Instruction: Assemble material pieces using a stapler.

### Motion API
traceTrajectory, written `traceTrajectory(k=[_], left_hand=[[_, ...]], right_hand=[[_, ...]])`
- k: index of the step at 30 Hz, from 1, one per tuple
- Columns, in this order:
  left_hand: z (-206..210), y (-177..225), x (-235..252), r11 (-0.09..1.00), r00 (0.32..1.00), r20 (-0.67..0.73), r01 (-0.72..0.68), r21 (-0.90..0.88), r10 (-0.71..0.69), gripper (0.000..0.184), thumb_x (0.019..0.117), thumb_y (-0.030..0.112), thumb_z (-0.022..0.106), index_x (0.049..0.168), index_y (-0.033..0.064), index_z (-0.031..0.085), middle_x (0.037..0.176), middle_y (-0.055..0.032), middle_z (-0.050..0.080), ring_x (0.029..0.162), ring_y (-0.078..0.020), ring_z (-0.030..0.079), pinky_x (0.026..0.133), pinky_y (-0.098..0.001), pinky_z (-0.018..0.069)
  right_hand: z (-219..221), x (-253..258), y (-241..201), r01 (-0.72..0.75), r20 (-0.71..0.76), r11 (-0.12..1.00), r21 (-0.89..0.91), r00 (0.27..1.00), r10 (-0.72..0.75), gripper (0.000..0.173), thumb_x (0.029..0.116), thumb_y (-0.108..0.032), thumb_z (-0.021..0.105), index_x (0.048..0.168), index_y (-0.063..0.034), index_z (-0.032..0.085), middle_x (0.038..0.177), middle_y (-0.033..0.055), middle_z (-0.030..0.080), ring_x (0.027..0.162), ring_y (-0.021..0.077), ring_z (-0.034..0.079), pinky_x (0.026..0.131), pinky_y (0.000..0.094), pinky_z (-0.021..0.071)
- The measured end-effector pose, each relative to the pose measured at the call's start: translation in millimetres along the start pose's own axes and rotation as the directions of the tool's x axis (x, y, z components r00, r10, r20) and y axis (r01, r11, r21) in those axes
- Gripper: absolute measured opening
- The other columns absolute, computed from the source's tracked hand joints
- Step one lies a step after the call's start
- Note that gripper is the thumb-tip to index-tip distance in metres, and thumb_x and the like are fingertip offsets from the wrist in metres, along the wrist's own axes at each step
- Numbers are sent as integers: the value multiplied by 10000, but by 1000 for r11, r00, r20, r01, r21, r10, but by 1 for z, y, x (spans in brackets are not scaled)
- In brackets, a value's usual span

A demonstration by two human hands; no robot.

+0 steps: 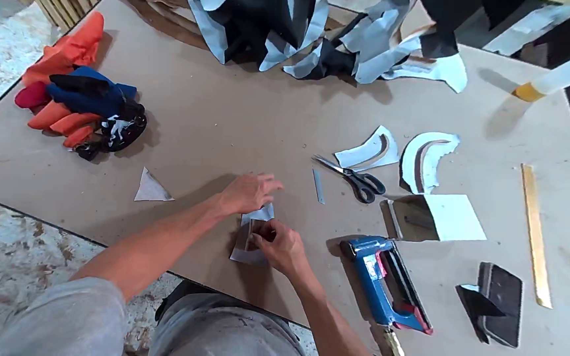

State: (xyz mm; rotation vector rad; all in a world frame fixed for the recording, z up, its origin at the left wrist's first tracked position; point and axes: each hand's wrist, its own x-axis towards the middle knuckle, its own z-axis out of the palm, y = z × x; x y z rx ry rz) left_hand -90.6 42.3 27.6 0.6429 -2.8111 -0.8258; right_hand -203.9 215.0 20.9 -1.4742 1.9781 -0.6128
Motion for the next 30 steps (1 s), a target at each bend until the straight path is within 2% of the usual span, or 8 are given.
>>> traceTrajectory(k=[4,8,10,14,17,23,27,30], left_hand=[[9,26,-65,984,928,-334,130,-122,-165,246,999,106,540,1166,72,717,1240,-90,683,1192,-217,644,1028,-421,537],[50,31,-126,973,956,-215,171,-155,-202,537,827,167,683,1359,116,643,1502,-23,558,1425,-191,478,1179,-477,398],[56,29,-131,977,968,-152,186,-99,-200,746,792,267,754,1493,155,525,1558,7,507,1508,-181,367,1237,-487,307],[55,33,-128,972,970,-65,235,-7,-235,914,801,401,816,1580,188,389,1585,16,468,1525,-172,331,1258,-463,256],[60,32,-130,976,970,-106,219,-12,-219,895,768,354,848,1553,204,444,1572,39,490,1522,-173,339,1246,-475,278],[68,29,-132,980,959,-204,200,3,-196,905,478,161,908,1334,113,617,1532,-17,528,1494,-202,392,1210,-463,355],[67,27,-132,981,969,-174,188,55,-176,712,599,271,864,1266,115,668,1542,-16,521,1503,-194,378,1211,-459,350],[64,23,-133,982,977,-143,173,76,-161,714,787,536,777,1370,151,631,1572,0,493,1521,-182,349,1244,-479,294]], right_hand=[[8,-1,23,326,-109,943,66,942,-318,277,849,-248,814,1076,-108,739,1450,137,532,1087,211,671,840,398,622],[4,-2,35,376,101,923,86,918,-383,667,796,-481,817,1377,-204,641,1585,41,450,1381,228,507,1087,465,498],[4,0,38,407,91,911,70,906,-412,718,768,-443,856,1390,-170,625,1526,45,522,1366,237,522,1104,465,479],[5,1,46,444,-7,889,113,895,-447,511,834,-246,780,1308,-108,650,1254,49,678,1155,170,650,986,401,567],[4,-6,41,411,-8,908,85,911,-412,619,826,-383,756,1369,-125,609,1351,50,615,1179,151,626,953,384,576],[30,-27,1,213,-171,973,-86,959,-225,835,667,-603,866,1237,-40,630,1384,170,577,1200,326,618,914,507,578],[34,-13,4,287,-147,950,-123,941,-304,642,694,-420,889,1171,-56,661,1192,132,675,1102,318,653,898,500,570],[6,-1,21,443,-44,897,-2,896,-442,663,730,-365,890,1266,-73,630,1302,83,648,1165,212,650,946,410,595]])
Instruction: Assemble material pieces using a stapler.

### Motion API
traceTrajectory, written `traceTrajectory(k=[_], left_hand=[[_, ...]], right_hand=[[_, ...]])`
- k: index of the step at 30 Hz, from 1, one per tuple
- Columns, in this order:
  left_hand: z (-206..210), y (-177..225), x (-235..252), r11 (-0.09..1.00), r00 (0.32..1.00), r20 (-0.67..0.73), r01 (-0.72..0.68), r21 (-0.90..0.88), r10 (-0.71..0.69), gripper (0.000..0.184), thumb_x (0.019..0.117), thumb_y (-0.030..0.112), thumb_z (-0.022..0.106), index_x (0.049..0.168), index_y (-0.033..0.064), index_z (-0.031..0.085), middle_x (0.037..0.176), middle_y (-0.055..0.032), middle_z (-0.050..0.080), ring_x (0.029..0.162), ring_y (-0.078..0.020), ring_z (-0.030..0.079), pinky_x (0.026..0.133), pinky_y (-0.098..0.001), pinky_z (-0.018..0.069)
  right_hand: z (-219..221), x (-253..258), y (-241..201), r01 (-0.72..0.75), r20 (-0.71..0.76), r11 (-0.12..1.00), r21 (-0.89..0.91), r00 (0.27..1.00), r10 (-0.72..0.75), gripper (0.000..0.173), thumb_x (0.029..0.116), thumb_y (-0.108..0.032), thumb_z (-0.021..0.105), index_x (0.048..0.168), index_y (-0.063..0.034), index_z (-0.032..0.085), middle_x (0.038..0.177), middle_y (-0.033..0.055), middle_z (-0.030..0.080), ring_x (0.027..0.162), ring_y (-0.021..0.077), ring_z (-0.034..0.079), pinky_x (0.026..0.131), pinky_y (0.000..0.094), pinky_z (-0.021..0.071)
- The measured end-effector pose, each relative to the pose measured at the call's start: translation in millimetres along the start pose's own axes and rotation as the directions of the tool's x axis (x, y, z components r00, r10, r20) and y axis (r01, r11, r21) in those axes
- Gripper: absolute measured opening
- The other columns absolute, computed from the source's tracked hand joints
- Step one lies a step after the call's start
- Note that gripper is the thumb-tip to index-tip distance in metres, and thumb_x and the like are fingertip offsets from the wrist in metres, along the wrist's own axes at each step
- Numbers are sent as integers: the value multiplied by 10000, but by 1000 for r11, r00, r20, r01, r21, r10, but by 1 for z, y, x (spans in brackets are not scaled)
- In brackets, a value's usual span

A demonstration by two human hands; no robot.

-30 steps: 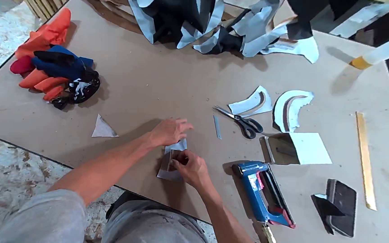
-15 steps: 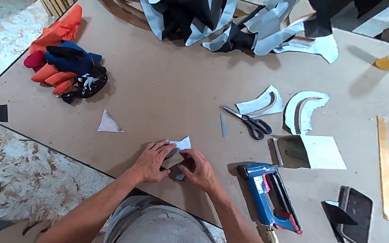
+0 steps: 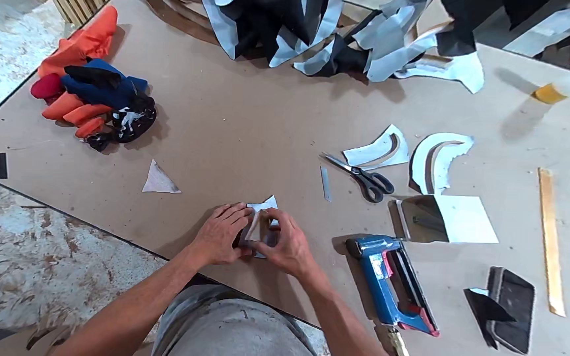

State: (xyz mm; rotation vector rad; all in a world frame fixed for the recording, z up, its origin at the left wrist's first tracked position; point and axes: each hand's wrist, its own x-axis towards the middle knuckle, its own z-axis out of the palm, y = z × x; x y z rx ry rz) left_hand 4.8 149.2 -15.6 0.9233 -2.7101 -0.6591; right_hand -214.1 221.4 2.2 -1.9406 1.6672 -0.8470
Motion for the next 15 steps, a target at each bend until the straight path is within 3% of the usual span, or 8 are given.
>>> traceTrajectory(k=[5,15], left_hand=[[0,-7,0,999,999,29,-36,30,35,738,868,628,680,1459,197,574,1607,25,450,1547,-178,295,1261,-487,250],[2,-6,-1,999,999,32,-34,40,32,739,880,625,666,1461,179,574,1616,28,440,1547,-177,296,1265,-487,239]], right_hand=[[-22,2,21,177,155,983,-52,974,-167,508,747,-382,854,1168,-143,701,1374,34,626,1238,201,606,995,411,556],[-10,-2,22,188,126,974,-130,977,-172,447,810,-421,822,1161,-164,719,1424,45,604,1244,212,612,986,398,560]])
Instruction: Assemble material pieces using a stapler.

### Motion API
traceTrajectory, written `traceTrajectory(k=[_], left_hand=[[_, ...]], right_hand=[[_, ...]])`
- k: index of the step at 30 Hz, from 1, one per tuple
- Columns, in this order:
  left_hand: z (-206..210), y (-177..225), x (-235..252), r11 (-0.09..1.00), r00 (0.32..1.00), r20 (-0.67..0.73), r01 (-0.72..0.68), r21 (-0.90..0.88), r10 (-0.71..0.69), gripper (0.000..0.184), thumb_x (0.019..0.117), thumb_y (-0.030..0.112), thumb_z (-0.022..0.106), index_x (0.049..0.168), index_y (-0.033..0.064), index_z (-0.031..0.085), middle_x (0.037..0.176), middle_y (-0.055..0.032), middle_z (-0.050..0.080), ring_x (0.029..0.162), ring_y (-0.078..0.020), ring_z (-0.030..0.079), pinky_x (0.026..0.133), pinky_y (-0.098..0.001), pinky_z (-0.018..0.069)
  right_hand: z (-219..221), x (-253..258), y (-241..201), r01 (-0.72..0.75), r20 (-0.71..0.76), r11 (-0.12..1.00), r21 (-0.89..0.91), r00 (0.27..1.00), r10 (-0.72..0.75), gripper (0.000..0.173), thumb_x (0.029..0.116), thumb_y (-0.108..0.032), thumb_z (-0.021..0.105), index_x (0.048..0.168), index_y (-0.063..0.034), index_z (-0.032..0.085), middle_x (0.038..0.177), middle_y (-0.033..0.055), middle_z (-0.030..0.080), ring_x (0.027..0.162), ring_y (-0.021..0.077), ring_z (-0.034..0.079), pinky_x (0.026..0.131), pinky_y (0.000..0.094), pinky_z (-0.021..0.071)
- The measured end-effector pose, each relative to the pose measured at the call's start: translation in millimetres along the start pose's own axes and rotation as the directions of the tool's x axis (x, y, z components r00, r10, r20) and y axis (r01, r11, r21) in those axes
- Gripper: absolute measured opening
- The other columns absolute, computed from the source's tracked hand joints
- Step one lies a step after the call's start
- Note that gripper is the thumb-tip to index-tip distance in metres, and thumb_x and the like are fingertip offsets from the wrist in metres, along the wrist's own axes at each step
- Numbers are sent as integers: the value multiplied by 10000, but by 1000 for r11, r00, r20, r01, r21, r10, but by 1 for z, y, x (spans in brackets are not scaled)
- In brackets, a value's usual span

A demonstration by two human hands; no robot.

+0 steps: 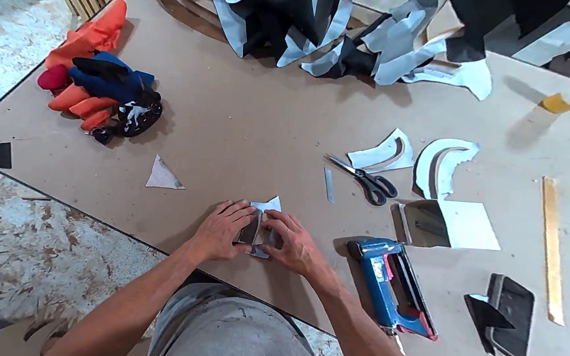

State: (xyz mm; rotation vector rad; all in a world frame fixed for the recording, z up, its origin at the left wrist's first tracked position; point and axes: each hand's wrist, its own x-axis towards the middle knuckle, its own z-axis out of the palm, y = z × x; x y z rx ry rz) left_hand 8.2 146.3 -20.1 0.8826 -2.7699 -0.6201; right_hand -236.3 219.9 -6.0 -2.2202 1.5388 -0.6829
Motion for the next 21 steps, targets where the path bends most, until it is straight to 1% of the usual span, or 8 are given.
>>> traceTrajectory(k=[5,7,9,11,14,18,20,21], left_hand=[[1,0,-1,1000,1000,-18,4,-16,-4,714,849,589,708,1426,181,602,1606,28,455,1547,-177,299,1261,-498,243],[-2,1,-1,998,1000,-10,20,-67,-20,692,835,548,715,1414,184,609,1601,37,459,1549,-165,289,1271,-497,220],[-4,4,0,986,998,-45,40,-159,-47,668,903,561,617,1452,182,581,1580,32,485,1536,-156,317,1273,-503,216],[-3,11,4,973,994,-82,54,-224,-74,635,994,591,509,1504,215,537,1576,39,493,1527,-175,341,1268,-533,221],[1,16,6,979,994,-87,54,-198,-72,602,1003,622,492,1499,286,554,1561,66,514,1525,-205,350,1252,-554,231],[2,16,5,989,997,-16,77,-127,-79,587,1004,590,515,1516,303,532,1593,99,471,1554,-189,289,1270,-540,192],[4,16,6,992,997,-4,81,-93,-82,586,1005,608,494,1515,321,529,1647,61,393,1565,-190,262,1272,-531,192],[5,17,8,991,996,-5,89,-96,-90,583,997,610,511,1508,328,537,1666,27,359,1567,-196,257,1274,-528,195]], right_hand=[[6,-7,-1,8,-76,997,76,997,-2,374,853,-369,814,1146,-143,752,1508,86,545,1278,206,607,1025,386,552],[9,-13,0,7,-113,991,131,994,8,390,892,-421,772,1177,-156,755,1511,124,524,1317,221,581,1056,398,544],[13,-17,2,22,-156,990,141,988,0,381,953,-427,695,1220,-162,755,1472,117,572,1303,210,597,1062,390,540],[17,-18,1,27,-189,991,131,982,-1,318,985,-341,673,1214,-138,761,1435,114,612,1275,202,625,1057,377,546],[20,-21,1,14,-194,989,149,981,16,303,987,-305,676,1214,-123,760,1437,111,614,1291,188,619,1069,370,541],[23,-22,0,-15,-165,992,124,986,35,302,971,-305,696,1209,-133,764,1427,117,616,1270,204,627,1056,376,543],[24,-22,0,-16,-161,994,107,986,33,304,967,-295,693,1213,-132,764,1436,116,611,1278,215,620,1056,379,539],[25,-23,0,-22,-152,995,93,988,36,304,969,-298,687,1216,-138,765,1448,109,605,1318,226,594,1084,387,520]])
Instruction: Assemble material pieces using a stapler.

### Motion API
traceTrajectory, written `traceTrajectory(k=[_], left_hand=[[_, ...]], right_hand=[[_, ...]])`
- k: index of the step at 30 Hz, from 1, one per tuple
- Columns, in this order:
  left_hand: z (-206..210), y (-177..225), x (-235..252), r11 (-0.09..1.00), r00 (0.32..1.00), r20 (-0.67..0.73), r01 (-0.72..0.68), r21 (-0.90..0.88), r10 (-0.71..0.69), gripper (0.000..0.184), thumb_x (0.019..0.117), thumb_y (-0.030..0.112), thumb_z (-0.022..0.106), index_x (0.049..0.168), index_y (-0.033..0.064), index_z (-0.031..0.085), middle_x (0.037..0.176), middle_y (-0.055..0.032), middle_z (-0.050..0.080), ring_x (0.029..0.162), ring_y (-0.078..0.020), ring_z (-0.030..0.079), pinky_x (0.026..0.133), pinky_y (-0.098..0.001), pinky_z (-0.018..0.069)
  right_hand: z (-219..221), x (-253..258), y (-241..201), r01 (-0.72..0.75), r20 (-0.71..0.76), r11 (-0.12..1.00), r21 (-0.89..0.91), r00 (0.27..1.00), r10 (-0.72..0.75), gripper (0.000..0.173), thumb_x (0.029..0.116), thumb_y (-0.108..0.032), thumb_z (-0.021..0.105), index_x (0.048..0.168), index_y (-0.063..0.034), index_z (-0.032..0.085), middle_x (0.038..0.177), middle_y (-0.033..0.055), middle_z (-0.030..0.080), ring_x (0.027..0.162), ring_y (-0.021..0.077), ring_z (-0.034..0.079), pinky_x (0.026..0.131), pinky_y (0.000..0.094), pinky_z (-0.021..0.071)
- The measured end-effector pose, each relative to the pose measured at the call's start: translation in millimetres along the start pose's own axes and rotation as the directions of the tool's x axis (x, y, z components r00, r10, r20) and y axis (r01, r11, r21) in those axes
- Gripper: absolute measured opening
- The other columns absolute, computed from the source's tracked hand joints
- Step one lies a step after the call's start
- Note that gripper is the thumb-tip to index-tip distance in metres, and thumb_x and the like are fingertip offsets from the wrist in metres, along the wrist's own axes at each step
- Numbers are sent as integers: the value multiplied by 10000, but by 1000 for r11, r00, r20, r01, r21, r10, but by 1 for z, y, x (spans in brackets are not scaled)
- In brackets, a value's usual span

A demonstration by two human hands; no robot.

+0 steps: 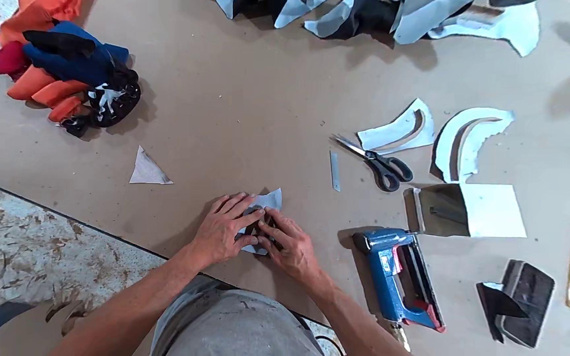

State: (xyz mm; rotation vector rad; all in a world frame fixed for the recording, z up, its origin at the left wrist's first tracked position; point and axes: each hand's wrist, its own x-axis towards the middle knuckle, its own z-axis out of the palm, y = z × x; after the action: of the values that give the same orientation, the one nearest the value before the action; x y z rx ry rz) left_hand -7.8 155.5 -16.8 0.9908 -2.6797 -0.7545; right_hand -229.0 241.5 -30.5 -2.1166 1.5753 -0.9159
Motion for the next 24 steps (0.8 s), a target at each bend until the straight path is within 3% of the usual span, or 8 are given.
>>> traceTrajectory(k=[2,4,7,9,13,19,22,24], left_hand=[[-2,0,3,1000,999,-24,24,-21,-24,575,970,593,577,1477,321,574,1672,-6,347,1562,-206,267,1267,-528,213],[-4,7,-7,999,990,-137,37,-26,-40,491,957,559,629,1343,261,686,1597,-37,463,1505,-226,383,1235,-534,295],[7,20,-43,987,938,-322,-90,133,129,294,994,444,604,931,207,765,1094,-30,709,1137,-221,643,1071,-523,454],[22,24,-62,962,938,-249,-195,189,239,277,1032,383,566,991,213,780,963,4,713,988,-179,675,1010,-457,510],[31,33,-58,962,960,-218,-123,243,178,294,1041,304,519,1149,199,772,1018,-18,716,953,-191,674,909,-425,540],[28,41,-34,978,924,-370,-15,207,92,192,983,277,657,1087,137,737,1146,-83,702,1048,-254,687,903,-447,574],[27,30,-25,964,899,-379,-138,226,217,125,956,129,640,948,123,765,945,-45,720,943,-220,679,851,-407,553],[23,24,-18,955,887,-362,-235,180,286,151,970,121,622,891,107,750,885,-32,718,928,-198,687,897,-382,558]], right_hand=[[0,2,2,-10,28,1000,-29,1000,11,306,977,-322,670,1218,-159,767,1472,87,591,1415,266,501,1151,437,455],[-3,3,0,-32,53,999,-43,998,34,305,974,-345,672,1216,-187,771,1480,76,579,1438,284,462,1156,457,441],[-4,7,-1,-44,53,998,-48,998,47,301,968,-358,679,1211,-208,774,1478,84,575,1431,284,467,1128,452,469],[-3,4,-1,-44,56,998,-46,997,47,302,973,-358,672,1216,-208,772,1484,84,569,1444,276,451,1146,441,454],[-7,6,-7,-51,98,994,-99,993,61,284,983,-292,647,1226,-208,767,1497,82,551,1439,264,459,1118,421,480],[-12,13,-13,-72,126,989,-131,988,88,281,943,-184,662,1198,-214,776,1454,73,585,1382,267,518,1040,426,535],[-11,12,-13,-66,120,988,-142,989,84,257,967,-227,663,1197,-223,777,1454,71,586,1387,263,513,1056,416,525],[-11,12,-13,-79,121,988,-131,988,95,277,940,-176,668,1191,-217,779,1443,77,591,1376,272,524,1037,429,537]])
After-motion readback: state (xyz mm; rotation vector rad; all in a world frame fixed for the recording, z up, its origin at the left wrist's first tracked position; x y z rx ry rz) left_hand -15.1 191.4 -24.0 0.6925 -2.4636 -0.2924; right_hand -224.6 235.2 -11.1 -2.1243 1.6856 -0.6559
